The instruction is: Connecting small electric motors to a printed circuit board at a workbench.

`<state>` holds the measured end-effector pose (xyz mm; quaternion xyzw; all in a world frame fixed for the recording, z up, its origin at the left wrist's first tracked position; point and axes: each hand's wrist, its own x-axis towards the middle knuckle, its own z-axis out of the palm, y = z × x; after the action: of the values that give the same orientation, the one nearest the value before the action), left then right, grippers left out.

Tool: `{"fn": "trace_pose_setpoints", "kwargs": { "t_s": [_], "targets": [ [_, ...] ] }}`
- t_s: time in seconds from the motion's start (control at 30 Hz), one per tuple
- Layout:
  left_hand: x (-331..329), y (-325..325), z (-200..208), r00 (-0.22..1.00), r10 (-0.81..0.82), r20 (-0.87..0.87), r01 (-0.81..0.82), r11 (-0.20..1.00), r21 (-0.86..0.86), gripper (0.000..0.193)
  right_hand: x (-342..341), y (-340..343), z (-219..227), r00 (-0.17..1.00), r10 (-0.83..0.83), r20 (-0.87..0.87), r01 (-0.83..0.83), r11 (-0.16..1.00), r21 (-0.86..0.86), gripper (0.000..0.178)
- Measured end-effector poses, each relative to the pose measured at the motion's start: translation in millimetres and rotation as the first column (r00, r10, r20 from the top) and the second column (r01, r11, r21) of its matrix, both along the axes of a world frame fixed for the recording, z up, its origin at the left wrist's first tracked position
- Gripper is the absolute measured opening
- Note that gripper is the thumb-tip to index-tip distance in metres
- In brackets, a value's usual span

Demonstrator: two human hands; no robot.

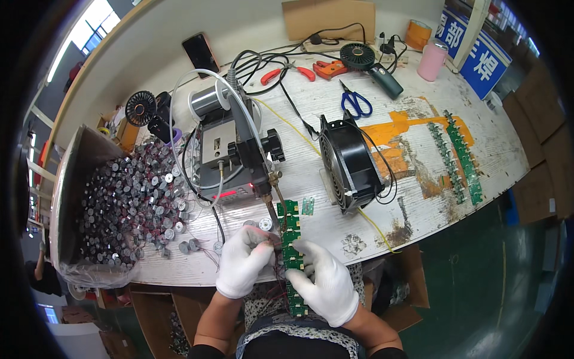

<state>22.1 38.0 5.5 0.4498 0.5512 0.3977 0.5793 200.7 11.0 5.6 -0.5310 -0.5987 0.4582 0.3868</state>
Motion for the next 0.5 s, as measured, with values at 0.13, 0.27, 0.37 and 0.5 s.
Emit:
{"fn": "trace_pose_setpoints", "kwargs": {
  "t_s": [0.13, 0.27, 0.37, 0.5],
  "targets": [
    [5.2, 0.8, -2.5, 0.998, 0.028, 0.053, -0.029, 0.999, 0.029, 0.012, 2.0, -0.9, -0.4, 1.000, -0.002, -0.020, 0.002, 1.000, -0.005, 0.048],
    [9.3, 0.9, -1.0, 0.993, 0.074, 0.090, -0.074, 0.997, 0.001, 0.012, 1.5, 1.0, 3.1, 0.999, -0.016, -0.041, 0.015, 1.000, -0.023, 0.049],
    [10.7, -0.7, 1.2, 0.988, 0.098, 0.120, -0.102, 0.995, 0.022, 0.011, 0.0, 2.4, 5.0, 0.997, -0.019, -0.076, 0.018, 1.000, -0.021, 0.048],
    [10.5, 1.3, 2.9, 0.986, 0.107, 0.130, -0.107, 0.994, -0.008, 0.011, -1.0, 4.9, 6.4, 0.998, -0.018, -0.066, 0.016, 0.999, -0.034, 0.048]
  ]
}}
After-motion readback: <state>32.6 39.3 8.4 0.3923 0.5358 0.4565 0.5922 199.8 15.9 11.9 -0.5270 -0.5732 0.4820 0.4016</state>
